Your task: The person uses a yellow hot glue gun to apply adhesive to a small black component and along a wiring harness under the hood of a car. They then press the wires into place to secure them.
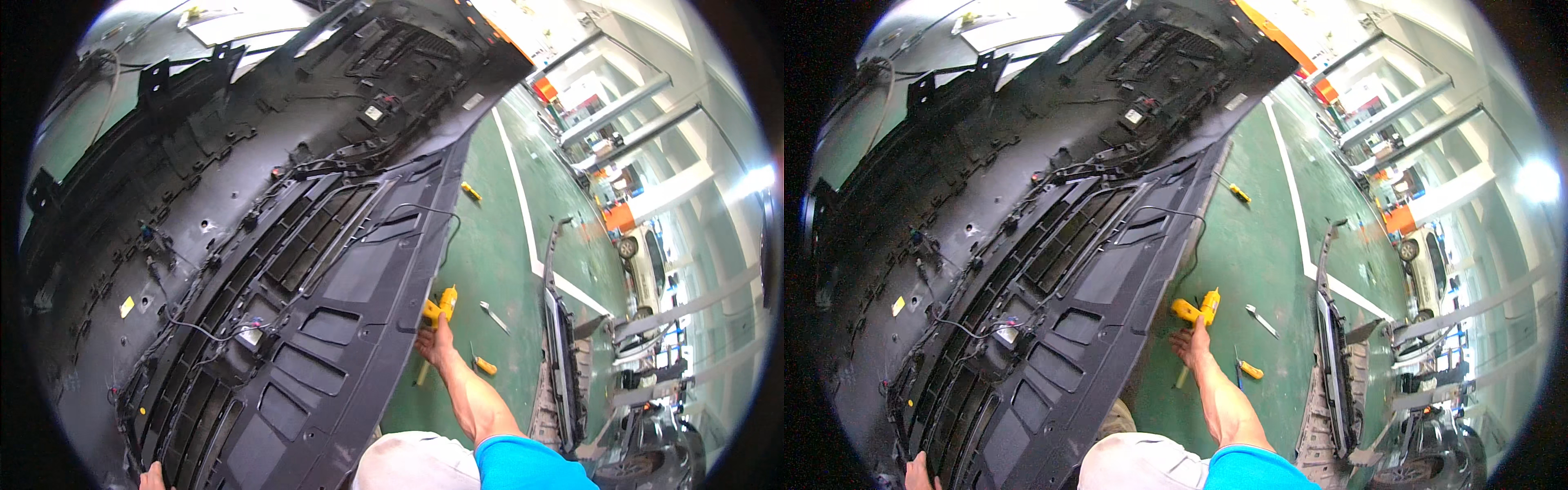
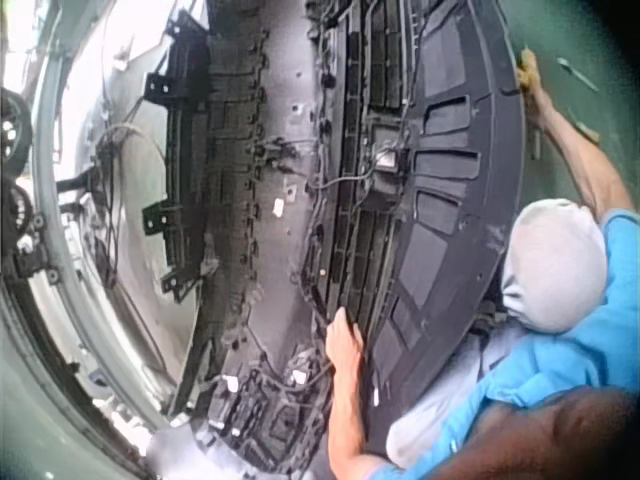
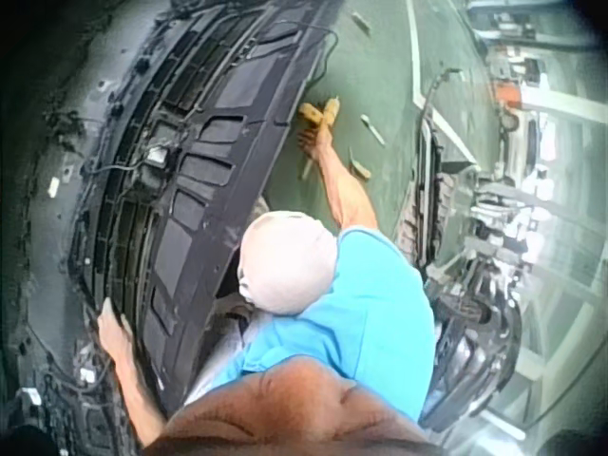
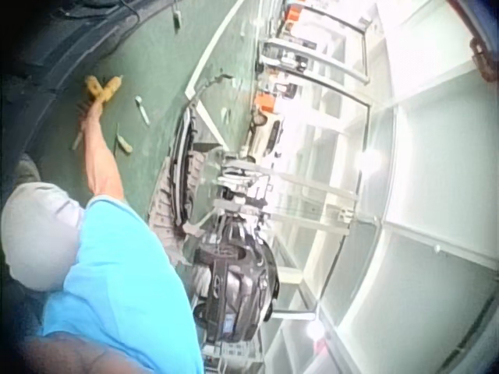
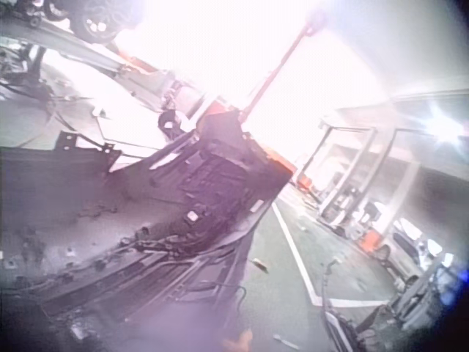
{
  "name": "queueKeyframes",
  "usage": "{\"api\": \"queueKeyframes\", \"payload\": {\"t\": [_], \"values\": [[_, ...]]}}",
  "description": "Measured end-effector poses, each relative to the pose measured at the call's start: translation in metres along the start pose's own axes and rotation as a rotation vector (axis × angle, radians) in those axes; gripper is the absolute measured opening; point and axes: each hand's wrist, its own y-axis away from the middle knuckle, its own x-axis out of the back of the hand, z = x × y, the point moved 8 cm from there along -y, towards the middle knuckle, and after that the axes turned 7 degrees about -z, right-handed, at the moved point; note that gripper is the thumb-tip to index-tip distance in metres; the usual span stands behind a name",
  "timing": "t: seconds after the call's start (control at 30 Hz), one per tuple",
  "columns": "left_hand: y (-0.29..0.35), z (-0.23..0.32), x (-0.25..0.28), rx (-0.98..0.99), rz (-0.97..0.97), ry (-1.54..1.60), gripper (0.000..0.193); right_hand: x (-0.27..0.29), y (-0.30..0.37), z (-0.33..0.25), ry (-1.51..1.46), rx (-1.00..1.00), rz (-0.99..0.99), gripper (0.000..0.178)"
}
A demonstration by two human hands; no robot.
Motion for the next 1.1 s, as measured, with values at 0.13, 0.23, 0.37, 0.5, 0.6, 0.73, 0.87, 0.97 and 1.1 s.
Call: {"api": "queueKeyframes", "payload": {"t": [0.13,0.23,0.37,0.5,0.6,0.73,0.87,0.97,1.1], "values": [[0.000,-0.004,-0.002,0.014,-0.036,-0.005,0.063,0.053,0.038,-0.002,0.436,-0.014,-0.028,0.052],[0.003,-0.003,-0.003,-0.017,-0.005,-0.004,0.063,0.127,0.058,-0.031,0.790,0.159,0.303,0.025],[-0.001,-0.002,-0.004,0.006,-0.028,-0.015,0.062,0.183,0.086,-0.053,1.385,0.130,0.662,0.048],[0.000,0.000,0.000,0.036,-0.036,-0.019,0.060,0.197,0.087,-0.050,1.560,-0.031,0.672,0.043],[0.003,0.001,0.000,0.051,-0.042,0.000,0.061,0.211,0.074,-0.054,1.623,-0.097,0.669,0.041],[0.001,0.000,-0.001,0.138,-0.103,0.023,0.063,0.248,0.050,-0.055,1.613,-0.218,0.641,0.046],[0.005,0.015,0.011,0.162,0.052,0.065,0.067,0.247,0.025,-0.039,1.646,-0.162,0.371,0.086],[0.007,0.019,0.014,0.205,-0.011,0.006,0.059,0.243,0.024,-0.049,1.648,0.091,0.455,0.042],[0.003,0.021,0.016,0.170,-0.010,0.021,0.061,0.233,0.008,-0.050,1.269,0.234,0.164,0.022]]}}
